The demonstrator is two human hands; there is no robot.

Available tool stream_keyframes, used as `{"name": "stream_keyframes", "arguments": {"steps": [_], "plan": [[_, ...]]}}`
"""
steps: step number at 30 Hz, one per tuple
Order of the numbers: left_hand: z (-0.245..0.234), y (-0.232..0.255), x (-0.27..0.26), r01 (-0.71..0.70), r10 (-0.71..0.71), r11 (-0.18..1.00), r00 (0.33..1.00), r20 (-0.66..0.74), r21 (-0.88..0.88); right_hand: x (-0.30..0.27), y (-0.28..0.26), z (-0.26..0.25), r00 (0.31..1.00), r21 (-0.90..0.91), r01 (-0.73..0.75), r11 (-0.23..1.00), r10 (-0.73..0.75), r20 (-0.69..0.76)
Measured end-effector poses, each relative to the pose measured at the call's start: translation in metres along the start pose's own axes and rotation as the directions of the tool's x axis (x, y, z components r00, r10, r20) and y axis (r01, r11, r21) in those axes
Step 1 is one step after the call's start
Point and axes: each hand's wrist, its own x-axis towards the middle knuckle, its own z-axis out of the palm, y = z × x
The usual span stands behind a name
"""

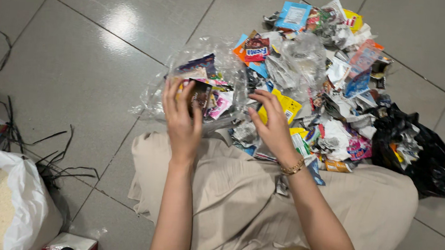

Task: The person sits on the floor and sorts a large pile of empty snack and candy wrappers by hand. They pick up individual wrappers, inspect them, and place them into either a clear plastic bag or a black plastic bag. The task continues throughout the clip with repetitive pick-and-place actions.

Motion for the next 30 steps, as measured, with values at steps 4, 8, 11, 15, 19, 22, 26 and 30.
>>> {"name": "stream_keyframes", "arguments": {"steps": [4, 8, 11, 15, 19, 22, 26, 30], "plan": [[0.029, 0.017, -0.013, -0.065, 0.089, 0.989, 0.979, 0.184, -0.134, -0.024, 0.022, -0.026, 0.997, -0.041, -0.083, 0.996, 0.083, -0.009], [0.056, 0.025, -0.025, -0.175, 0.227, 0.968, 0.916, 0.332, -0.177, -0.053, 0.046, -0.04, 0.992, -0.113, -0.129, 0.985, 0.13, -0.004], [0.066, 0.025, -0.032, -0.229, 0.278, 0.959, 0.878, 0.39, -0.167, -0.076, 0.063, -0.04, 0.982, -0.156, -0.187, 0.97, 0.19, 0.0], [0.069, 0.02, -0.032, -0.24, 0.28, 0.96, 0.872, 0.401, -0.146, -0.097, 0.085, -0.031, 0.982, -0.218, -0.184, 0.958, 0.19, 0.006], [0.064, 0.019, -0.032, -0.202, 0.261, 0.961, 0.888, 0.378, -0.19, -0.105, 0.101, -0.018, 0.985, -0.307, -0.164, 0.938, 0.174, 0.004], [0.062, 0.02, -0.031, -0.191, 0.252, 0.962, 0.896, 0.365, -0.196, -0.106, 0.108, -0.012, 0.987, -0.363, -0.152, 0.919, 0.162, -0.002], [0.06, 0.019, -0.03, -0.193, 0.254, 0.961, 0.9, 0.354, -0.198, -0.106, 0.111, -0.007, 0.99, -0.421, -0.141, 0.896, 0.14, -0.035], [0.061, 0.019, -0.03, -0.195, 0.26, 0.958, 0.898, 0.355, -0.208, -0.104, 0.115, -0.003, 0.989, -0.452, -0.148, 0.879, 0.136, -0.059]]}}
